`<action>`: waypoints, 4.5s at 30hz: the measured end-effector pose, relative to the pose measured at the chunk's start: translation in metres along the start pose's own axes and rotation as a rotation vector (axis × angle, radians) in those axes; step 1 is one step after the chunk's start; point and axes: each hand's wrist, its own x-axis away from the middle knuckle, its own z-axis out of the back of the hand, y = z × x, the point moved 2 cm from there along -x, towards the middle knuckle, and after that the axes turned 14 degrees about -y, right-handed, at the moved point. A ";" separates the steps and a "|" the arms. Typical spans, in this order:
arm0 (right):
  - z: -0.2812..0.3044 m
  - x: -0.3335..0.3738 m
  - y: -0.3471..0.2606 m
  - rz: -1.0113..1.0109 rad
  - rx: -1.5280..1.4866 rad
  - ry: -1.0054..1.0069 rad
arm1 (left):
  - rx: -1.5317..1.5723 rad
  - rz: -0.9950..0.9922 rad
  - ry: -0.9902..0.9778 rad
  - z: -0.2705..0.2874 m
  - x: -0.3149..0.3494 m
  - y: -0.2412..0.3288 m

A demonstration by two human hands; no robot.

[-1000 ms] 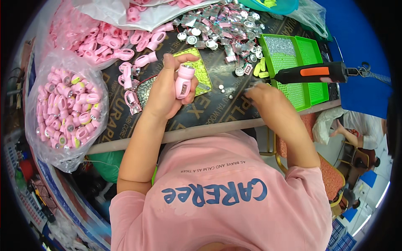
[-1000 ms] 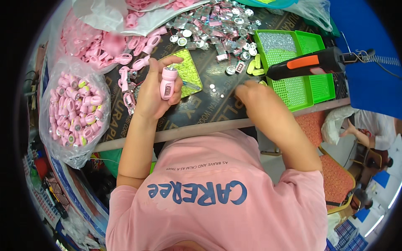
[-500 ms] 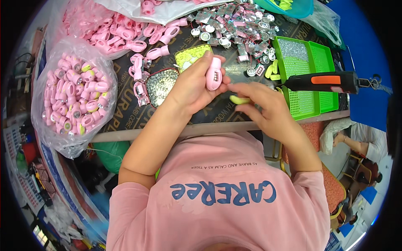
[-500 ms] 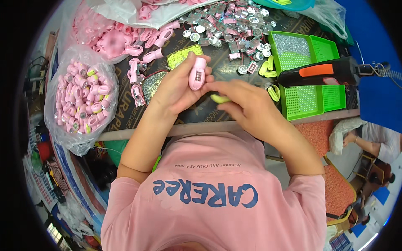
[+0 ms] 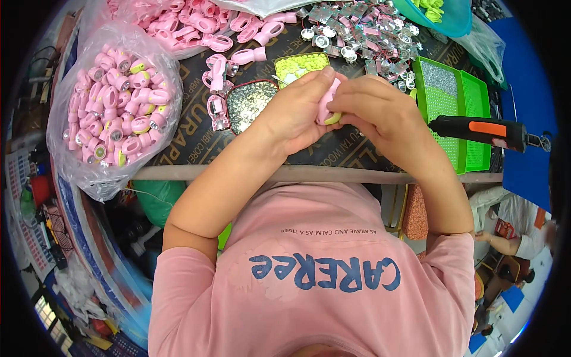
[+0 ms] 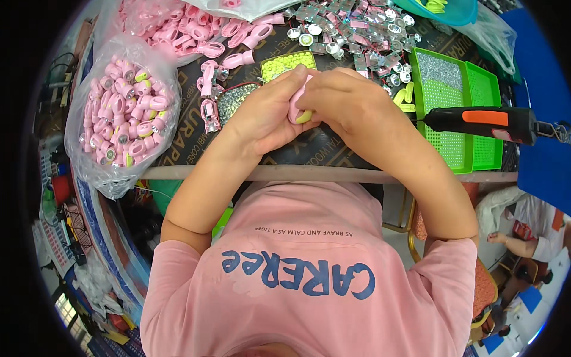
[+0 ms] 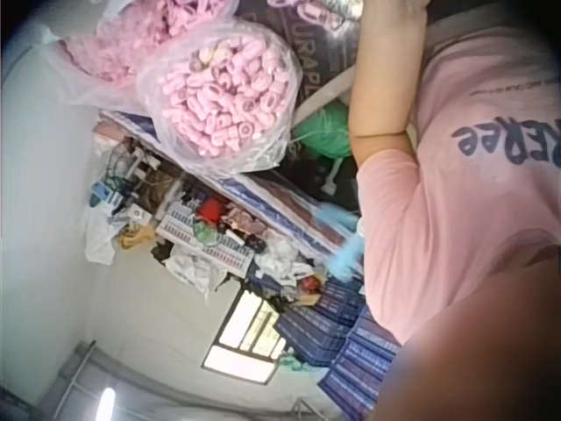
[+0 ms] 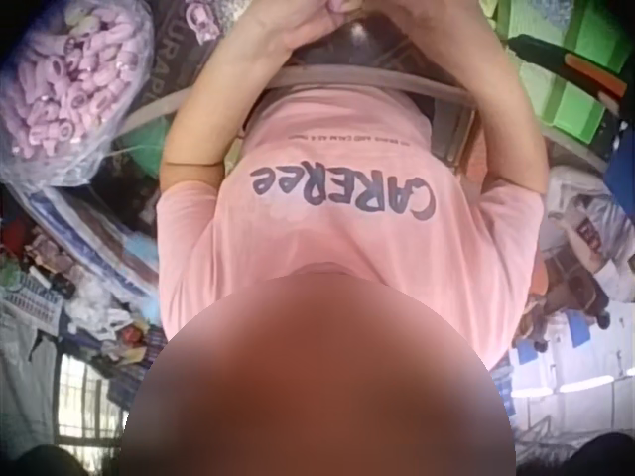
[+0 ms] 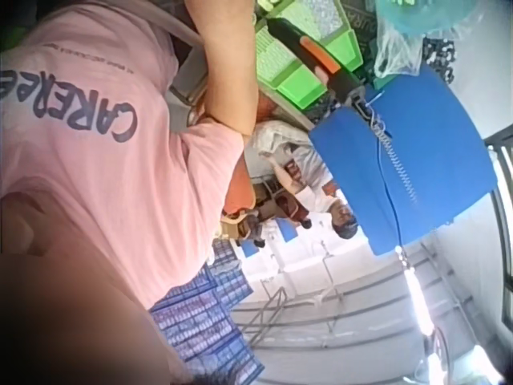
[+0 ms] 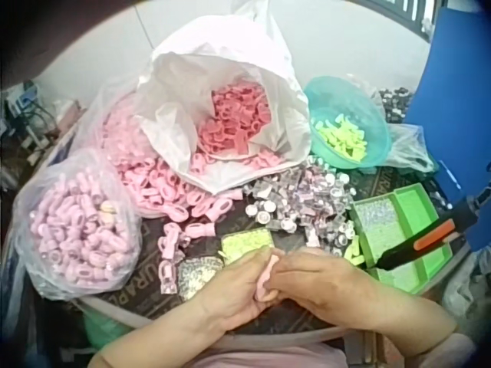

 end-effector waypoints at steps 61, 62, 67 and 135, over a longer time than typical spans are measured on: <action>0.074 0.126 0.032 -0.273 -0.508 0.977 | -0.730 -0.251 -0.217 -0.014 0.014 -0.012; 0.059 0.126 0.048 -0.143 -0.680 0.846 | -0.794 -0.242 -0.208 -0.017 0.009 -0.022; 0.068 0.120 0.031 0.186 -0.874 0.854 | -1.415 -0.358 -0.168 -0.025 -0.011 -0.056; 0.013 0.132 0.022 -0.104 -0.558 0.779 | -1.601 -0.389 -0.033 -0.028 -0.037 -0.087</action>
